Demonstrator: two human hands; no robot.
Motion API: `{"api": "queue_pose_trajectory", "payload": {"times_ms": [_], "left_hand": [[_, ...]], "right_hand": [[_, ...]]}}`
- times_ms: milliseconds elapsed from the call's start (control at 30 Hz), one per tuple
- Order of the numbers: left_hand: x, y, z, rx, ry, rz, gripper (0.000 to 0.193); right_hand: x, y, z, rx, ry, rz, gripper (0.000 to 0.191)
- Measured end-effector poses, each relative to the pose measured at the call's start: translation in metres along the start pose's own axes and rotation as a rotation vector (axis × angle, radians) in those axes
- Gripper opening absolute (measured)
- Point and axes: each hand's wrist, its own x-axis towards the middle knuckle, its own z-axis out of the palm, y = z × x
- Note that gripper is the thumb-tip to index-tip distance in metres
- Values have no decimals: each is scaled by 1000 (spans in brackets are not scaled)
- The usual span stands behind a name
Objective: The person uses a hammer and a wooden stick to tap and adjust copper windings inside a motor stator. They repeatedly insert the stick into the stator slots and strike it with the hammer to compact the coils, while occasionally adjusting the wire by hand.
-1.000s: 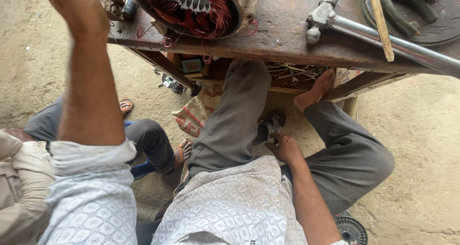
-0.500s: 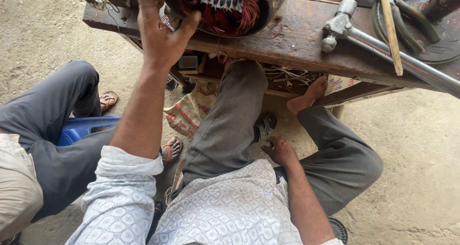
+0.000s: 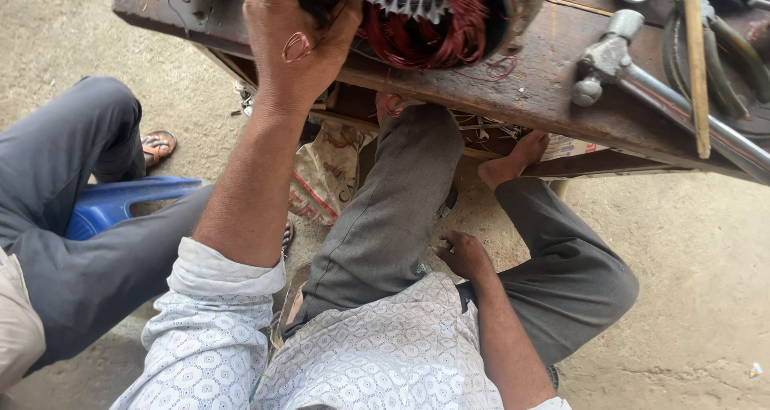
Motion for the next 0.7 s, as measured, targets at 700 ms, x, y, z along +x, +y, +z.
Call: {"api": "queue_pose_trajectory", "payload": {"times_ms": [700], "left_hand": [[-23,26,-26,-147,-125,-68,102]], "right_hand": [[-8,7,2,40,48,-6,45]]}}
